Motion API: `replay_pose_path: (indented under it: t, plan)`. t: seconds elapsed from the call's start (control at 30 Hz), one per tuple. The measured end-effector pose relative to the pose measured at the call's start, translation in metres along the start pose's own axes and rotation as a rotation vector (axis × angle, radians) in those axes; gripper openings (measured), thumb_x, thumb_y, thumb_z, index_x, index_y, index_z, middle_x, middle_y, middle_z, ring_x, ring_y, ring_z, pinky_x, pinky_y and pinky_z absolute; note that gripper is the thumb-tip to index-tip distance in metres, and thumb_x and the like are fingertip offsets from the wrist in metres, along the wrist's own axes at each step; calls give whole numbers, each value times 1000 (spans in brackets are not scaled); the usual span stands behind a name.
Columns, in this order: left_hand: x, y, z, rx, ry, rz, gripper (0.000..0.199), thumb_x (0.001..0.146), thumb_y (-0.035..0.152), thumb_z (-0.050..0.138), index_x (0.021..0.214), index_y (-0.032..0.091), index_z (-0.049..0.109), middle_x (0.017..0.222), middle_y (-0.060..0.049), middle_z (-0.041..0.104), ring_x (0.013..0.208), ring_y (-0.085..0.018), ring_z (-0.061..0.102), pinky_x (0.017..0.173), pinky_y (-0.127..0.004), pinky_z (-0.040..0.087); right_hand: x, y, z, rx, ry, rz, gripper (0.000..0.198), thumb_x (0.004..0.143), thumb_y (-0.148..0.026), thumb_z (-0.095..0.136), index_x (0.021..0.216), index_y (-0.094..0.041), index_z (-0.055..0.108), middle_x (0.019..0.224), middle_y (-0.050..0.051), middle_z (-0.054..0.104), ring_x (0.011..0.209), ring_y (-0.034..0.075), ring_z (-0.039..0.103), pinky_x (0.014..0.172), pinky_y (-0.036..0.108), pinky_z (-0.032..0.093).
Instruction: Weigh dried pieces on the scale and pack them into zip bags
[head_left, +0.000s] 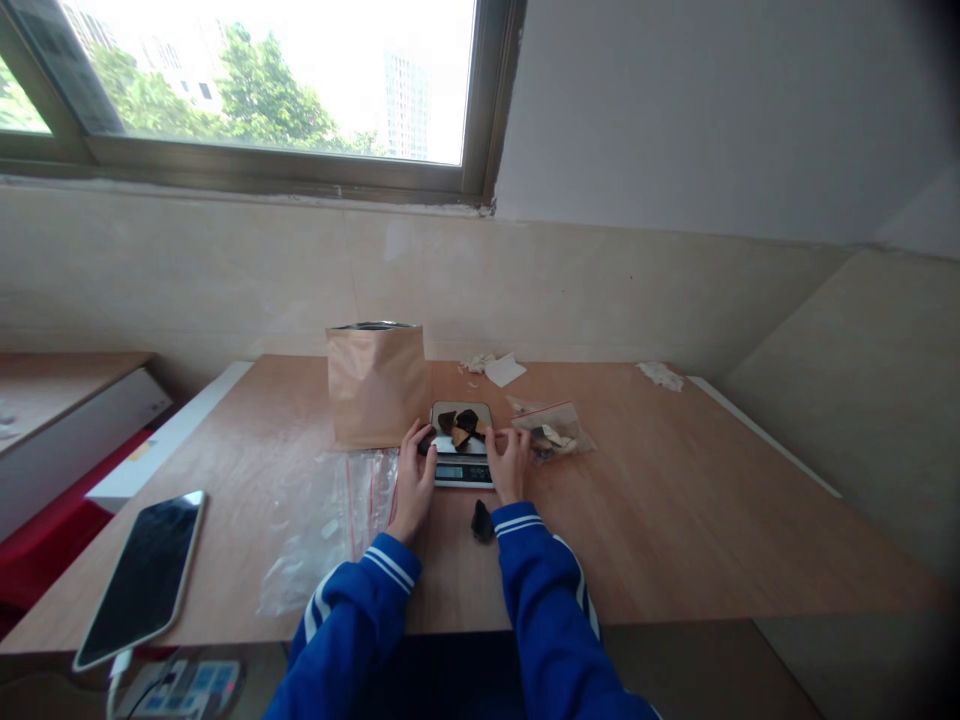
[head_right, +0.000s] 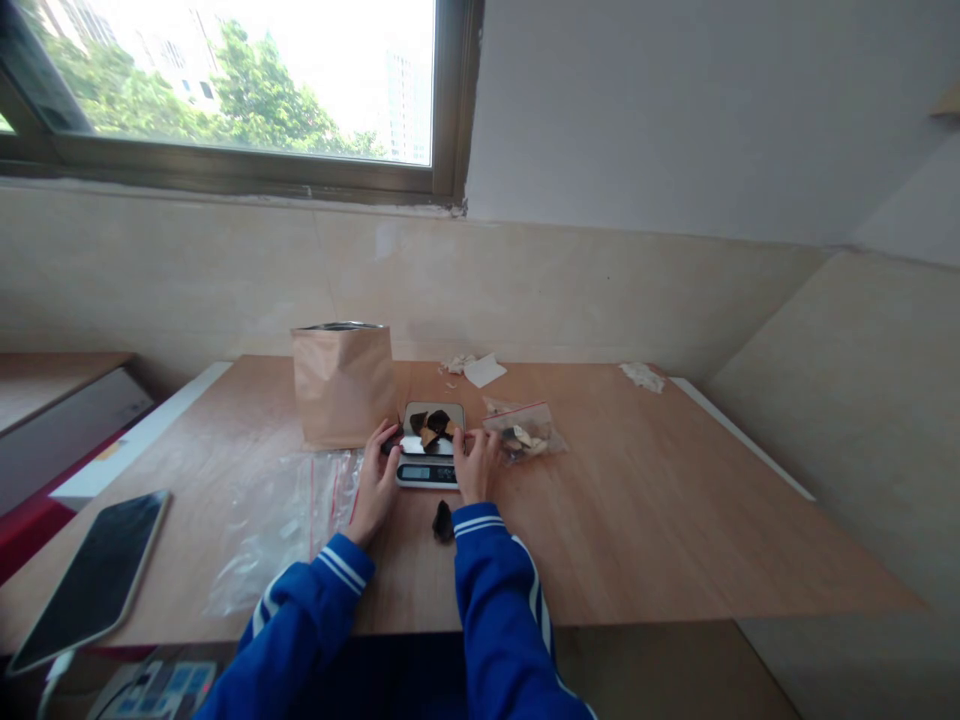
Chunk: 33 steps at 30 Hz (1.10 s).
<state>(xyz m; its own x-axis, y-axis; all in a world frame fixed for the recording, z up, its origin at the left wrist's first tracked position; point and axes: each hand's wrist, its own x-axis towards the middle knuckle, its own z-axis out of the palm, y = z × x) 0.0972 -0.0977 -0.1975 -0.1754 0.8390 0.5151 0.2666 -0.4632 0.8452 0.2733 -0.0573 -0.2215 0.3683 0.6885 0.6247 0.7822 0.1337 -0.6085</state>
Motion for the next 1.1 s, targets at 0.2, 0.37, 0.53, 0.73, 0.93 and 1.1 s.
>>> replay_pose_path:
  t: [0.2, 0.37, 0.53, 0.73, 0.93, 1.1]
  plan:
    - [1, 1, -1, 55, -57, 55, 36, 95, 31, 47, 130, 24, 52, 145, -11, 42, 136, -24, 39, 111, -45, 34, 0, 3, 2, 51, 13, 40, 45, 96, -53, 33, 84, -18, 59, 97, 11, 55, 93, 25, 56, 85, 40, 43]
    - [1, -6, 1, 25, -52, 77, 40, 93, 30, 50, 133, 25, 49, 143, -11, 46, 135, -24, 41, 111, -44, 35, 1, 6, 5, 120, 49, 72, 46, 96, -53, 31, 85, -18, 58, 95, 12, 54, 89, 25, 56, 84, 42, 45]
    - [0, -17, 5, -35, -54, 0, 48, 90, 34, 56, 136, 25, 45, 139, -12, 51, 128, -24, 50, 107, -44, 40, 2, 7, 6, 190, 79, 82, 44, 96, -52, 31, 83, -19, 56, 94, 12, 53, 89, 25, 56, 84, 42, 45]
    - [0, -23, 7, -74, -6, -111, 50, 87, 37, 60, 134, 23, 48, 132, -11, 58, 119, -24, 57, 103, -42, 45, 3, 9, 7, 228, 73, 83, 43, 96, -50, 29, 82, -19, 56, 93, 11, 51, 88, 24, 55, 85, 41, 45]
    - [0, -20, 6, -66, 21, -113, 40, 89, 37, 57, 125, 20, 55, 123, -11, 62, 115, -23, 59, 100, -41, 46, 3, 8, 5, 233, 72, 85, 41, 97, -47, 30, 80, -20, 56, 93, 10, 51, 87, 22, 54, 86, 39, 45]
    - [0, -15, 3, -34, 70, -124, 33, 88, 37, 57, 114, 18, 61, 112, -11, 65, 105, -22, 62, 93, -39, 48, 5, 7, 4, 227, 65, 100, 41, 96, -45, 30, 79, -19, 56, 91, 11, 51, 87, 24, 54, 86, 40, 45]
